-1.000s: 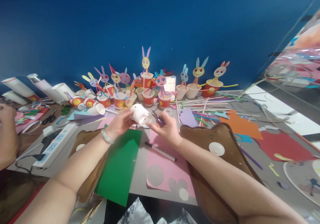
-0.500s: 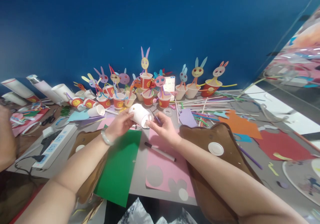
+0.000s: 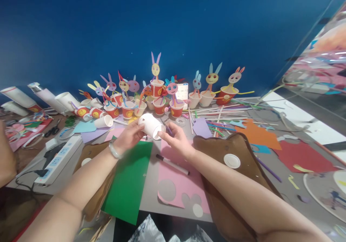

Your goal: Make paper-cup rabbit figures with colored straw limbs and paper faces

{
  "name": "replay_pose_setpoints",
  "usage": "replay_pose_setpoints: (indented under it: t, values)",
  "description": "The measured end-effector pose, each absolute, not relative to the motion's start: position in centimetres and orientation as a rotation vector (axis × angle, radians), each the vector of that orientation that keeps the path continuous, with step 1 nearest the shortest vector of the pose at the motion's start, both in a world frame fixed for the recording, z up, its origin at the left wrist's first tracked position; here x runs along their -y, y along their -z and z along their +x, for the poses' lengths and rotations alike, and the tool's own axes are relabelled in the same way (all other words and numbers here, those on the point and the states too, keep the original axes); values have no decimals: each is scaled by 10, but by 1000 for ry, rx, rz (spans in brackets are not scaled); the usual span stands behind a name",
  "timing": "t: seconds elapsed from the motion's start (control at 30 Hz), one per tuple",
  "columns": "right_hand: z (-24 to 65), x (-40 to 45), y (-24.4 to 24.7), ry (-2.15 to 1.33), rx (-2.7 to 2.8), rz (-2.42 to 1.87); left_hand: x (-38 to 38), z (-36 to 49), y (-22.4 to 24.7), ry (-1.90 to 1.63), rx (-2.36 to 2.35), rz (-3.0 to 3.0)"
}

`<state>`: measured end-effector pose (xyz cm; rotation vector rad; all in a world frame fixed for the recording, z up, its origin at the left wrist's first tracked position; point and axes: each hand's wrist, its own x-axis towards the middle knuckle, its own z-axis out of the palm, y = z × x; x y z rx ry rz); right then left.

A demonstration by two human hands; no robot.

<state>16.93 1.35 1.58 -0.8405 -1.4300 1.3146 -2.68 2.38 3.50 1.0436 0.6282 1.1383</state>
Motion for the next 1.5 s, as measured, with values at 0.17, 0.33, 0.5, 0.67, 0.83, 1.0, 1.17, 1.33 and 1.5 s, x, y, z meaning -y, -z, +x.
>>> replay_pose_setpoints:
  t: [0.17,0.33,0.5,0.67,0.83,1.0,1.17,1.33,1.5]
  values:
    - [170,-14,-16,-1237,1463,-924,-24,-27,-34,-1136,-643,1039]
    - [170,-18,-16,-1165,1486,-1033,-29,-30,-29,-1154,-689,1061]
    - [169,-23,-13,-1050,1439,-1091,-32,-30,-28,-1222,-791,1142]
    - [175,-26,-11,-826,1456,-1060,-28,-30,-30,-1268,-960,1456]
    - [183,-27,-10,-477,1710,-1045,-22,-27,-27,-1227,-939,1609]
    - [186,-29,-5,-238,1983,-1058,-17,-25,-28,-1187,-1010,1689]
    - [186,-27,-5,-206,2006,-1073,-11,-22,-36,-1137,-1003,1686]
    - [183,-25,-10,-275,2069,-1085,-7,-18,-41,-1089,-968,1599]
    - [183,-27,-11,-378,2090,-1082,-7,-18,-44,-1081,-891,1534]
